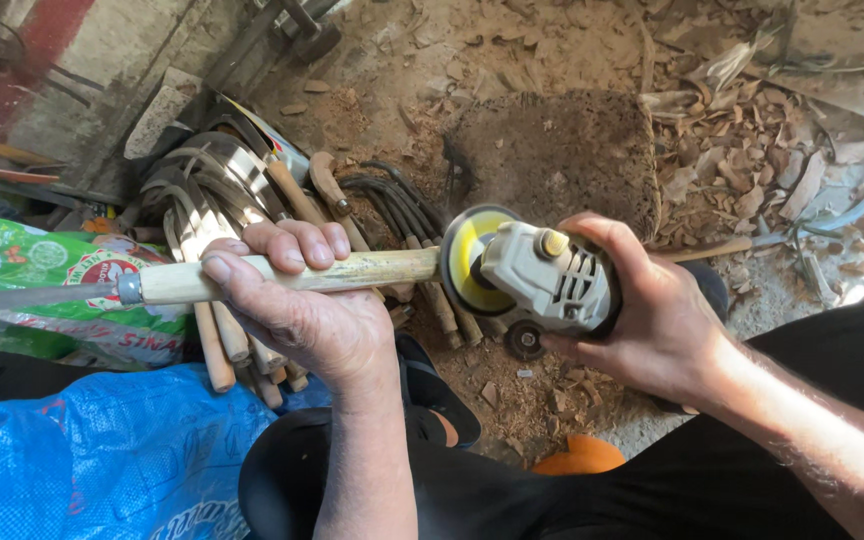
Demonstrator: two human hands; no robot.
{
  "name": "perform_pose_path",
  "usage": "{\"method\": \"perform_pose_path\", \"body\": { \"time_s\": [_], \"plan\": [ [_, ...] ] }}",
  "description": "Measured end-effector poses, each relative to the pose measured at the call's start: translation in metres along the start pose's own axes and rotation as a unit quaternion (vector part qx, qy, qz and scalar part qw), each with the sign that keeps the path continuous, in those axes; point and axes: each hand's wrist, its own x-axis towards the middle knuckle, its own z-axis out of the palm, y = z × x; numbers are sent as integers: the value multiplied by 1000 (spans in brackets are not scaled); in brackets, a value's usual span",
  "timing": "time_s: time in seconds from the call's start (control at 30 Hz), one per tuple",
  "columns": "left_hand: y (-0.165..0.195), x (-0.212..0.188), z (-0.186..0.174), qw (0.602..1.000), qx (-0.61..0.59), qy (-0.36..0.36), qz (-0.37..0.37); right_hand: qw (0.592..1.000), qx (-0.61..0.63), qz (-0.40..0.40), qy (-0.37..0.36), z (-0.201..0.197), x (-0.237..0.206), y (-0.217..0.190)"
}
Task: The person uses an angle grinder to smooth and shape the wooden handles of several sickle-like tools. They hold each handle against the spinning disc, rotating it to grind the surface evenly. The person works on multiple handles one at a time, focusing on the end and sides of each handle.
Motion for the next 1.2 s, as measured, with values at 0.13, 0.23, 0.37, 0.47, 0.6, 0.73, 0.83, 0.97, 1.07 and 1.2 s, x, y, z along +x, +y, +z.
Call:
{"method": "perform_pose_path", "body": {
  "time_s": [0.13,0.23,0.37,0.47,0.6,0.73,0.83,0.97,1.07,1.2],
  "plan": [
    [0,-1,2,1000,16,-12,11,999,1,-33,15,0,0,0],
    [1,-3,3,1000,14,-5,7,999,14,-48,10,0,-1,0],
    [4,-3,2,1000,27,-13,-8,1000,4,7,-21,1,0,1],
    [5,-3,1,1000,28,-7,2,999,4,26,-20,0,1,2],
    [4,-4,0,999,31,-16,9,993,111,8,-33,4,-1,0],
    [3,-6,0,999,42,-29,1,986,-11,157,-55,3,-2,1],
    [3,-6,1,999,27,-30,8,997,64,17,-28,2,-2,3],
    [3,-4,-1,999,6,-28,-20,994,72,71,-42,1,0,3],
    [3,-2,-3,999,-1,-42,-19,996,21,81,-35,-3,1,1],
    [3,-2,-3,999,7,-48,-15,997,28,52,-43,-4,1,0]
  ]
}}
